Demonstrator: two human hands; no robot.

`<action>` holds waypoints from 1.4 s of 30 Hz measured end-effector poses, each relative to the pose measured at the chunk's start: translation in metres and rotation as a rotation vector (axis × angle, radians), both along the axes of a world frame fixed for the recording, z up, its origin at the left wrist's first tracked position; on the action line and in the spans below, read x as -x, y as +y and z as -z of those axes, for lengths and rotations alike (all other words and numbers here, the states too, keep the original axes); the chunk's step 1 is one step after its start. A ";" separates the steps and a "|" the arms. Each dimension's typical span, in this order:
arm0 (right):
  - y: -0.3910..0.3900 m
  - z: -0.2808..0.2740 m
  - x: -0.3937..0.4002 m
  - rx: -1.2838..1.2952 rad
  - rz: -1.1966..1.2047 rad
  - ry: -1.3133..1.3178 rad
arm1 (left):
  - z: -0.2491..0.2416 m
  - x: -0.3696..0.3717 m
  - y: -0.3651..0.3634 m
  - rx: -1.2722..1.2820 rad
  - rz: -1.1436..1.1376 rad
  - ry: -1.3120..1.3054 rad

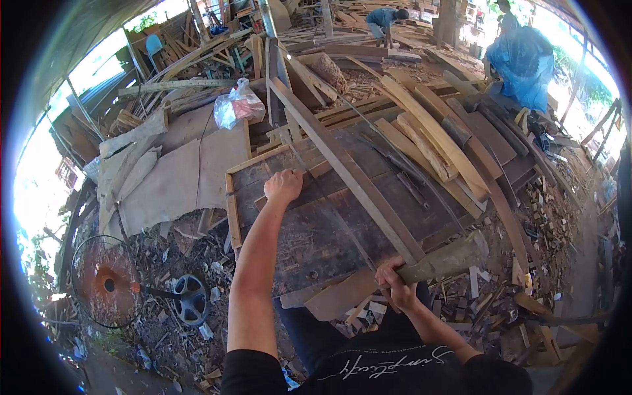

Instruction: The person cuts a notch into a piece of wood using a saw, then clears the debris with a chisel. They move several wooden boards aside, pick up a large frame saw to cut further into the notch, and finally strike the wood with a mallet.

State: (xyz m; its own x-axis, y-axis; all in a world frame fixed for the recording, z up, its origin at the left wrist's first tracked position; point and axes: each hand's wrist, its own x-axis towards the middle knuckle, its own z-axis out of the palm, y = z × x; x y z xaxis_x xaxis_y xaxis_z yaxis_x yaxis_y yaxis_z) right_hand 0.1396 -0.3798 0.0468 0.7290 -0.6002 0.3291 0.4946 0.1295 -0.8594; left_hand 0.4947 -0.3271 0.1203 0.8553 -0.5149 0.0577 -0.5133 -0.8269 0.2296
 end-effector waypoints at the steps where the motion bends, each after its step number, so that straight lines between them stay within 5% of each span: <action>1: -0.002 -0.001 -0.001 0.007 -0.001 -0.032 | -0.003 0.002 0.001 -0.015 -0.025 0.031; 8: -0.010 -0.004 -0.003 -0.081 -0.078 -0.134 | 0.016 -0.006 0.004 0.028 -0.008 -0.038; 14: -0.014 0.000 -0.003 -0.070 -0.064 -0.106 | 0.038 0.011 -0.003 0.184 -0.147 -0.445; 20: -0.010 0.004 -0.003 -0.074 -0.046 -0.103 | 0.009 -0.006 -0.002 0.106 -0.131 -0.083; 22: -0.011 0.006 -0.003 -0.056 -0.054 -0.185 | -0.003 -0.022 -0.001 -0.013 -0.062 0.575; 23: -0.011 0.006 -0.003 -0.056 -0.055 -0.187 | 0.004 -0.021 0.001 -0.012 -0.063 0.573; 25: -0.012 0.007 -0.004 -0.018 -0.040 -0.238 | 0.028 -0.011 0.004 0.080 -0.135 0.018; 31: -0.007 0.004 -0.009 -0.102 0.065 -0.231 | 0.030 0.036 0.045 0.121 -0.199 -0.503; 42: -0.023 -0.024 -0.001 -0.307 0.104 -0.155 | 0.018 0.066 0.064 0.195 0.061 -0.096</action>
State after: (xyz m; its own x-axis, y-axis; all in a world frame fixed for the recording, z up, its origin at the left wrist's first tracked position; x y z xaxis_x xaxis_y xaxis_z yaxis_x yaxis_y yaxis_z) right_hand 0.1411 -0.4024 0.0706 0.6140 -0.7568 0.2241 0.6405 0.3118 -0.7018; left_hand 0.4291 -0.2633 0.1022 0.8086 -0.5366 0.2411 -0.5883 -0.7383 0.3298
